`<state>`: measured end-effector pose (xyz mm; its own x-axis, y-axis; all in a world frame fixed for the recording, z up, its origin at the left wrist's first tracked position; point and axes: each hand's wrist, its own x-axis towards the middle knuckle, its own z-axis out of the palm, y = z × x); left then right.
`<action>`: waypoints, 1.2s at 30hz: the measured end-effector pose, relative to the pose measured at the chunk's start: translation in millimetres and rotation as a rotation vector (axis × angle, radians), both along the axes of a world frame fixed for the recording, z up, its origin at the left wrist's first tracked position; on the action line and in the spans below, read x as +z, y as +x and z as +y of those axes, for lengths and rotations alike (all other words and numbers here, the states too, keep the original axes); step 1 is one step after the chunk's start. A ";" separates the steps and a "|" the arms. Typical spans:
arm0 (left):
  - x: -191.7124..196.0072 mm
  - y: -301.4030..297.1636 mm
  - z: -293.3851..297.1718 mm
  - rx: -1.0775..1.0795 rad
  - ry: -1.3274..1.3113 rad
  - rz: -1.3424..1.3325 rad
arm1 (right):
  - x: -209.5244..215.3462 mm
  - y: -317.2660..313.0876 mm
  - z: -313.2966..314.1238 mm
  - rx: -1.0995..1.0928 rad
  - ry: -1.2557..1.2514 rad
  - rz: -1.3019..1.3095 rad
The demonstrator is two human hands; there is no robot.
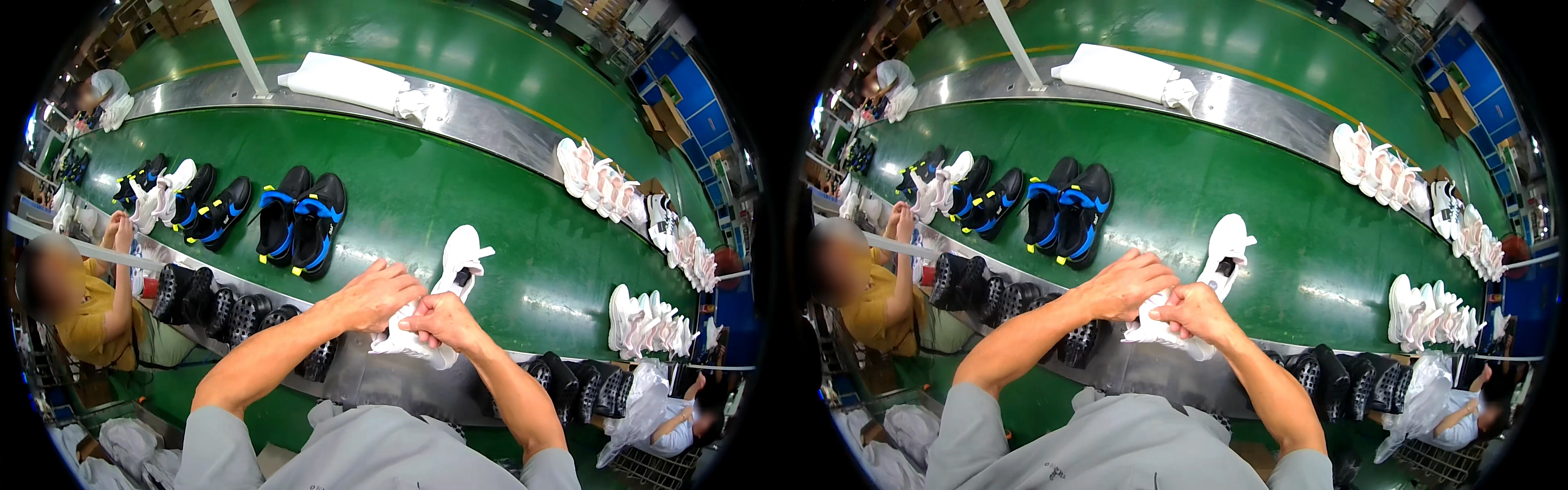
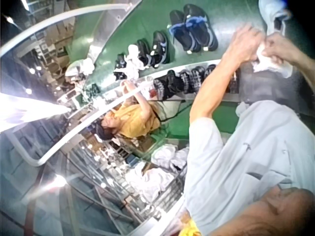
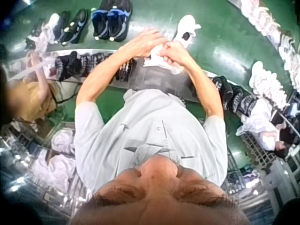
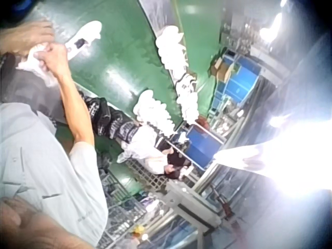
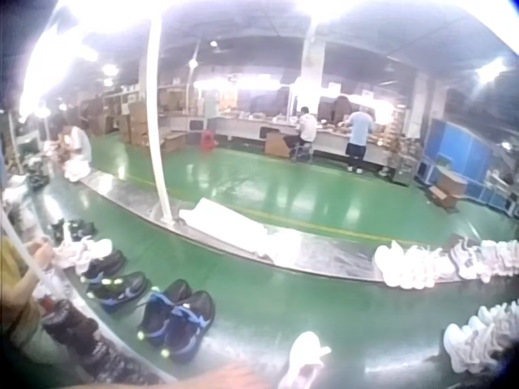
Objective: The person inserts black plastic shoe trees into white sneakers moving along a conveyor belt. The person picks up each shoe tree, places it inside a sneaker, and then moves to the next pair. The process is repeated for multiple pairs of sneakers.
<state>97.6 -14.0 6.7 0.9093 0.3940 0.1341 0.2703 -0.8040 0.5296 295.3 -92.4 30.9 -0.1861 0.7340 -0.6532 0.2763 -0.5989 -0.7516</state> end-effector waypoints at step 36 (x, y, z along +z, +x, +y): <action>-112.6 134.2 -60.3 0.757 -0.182 -0.108 | -136.5 83.7 3.8 0.034 0.812 -0.842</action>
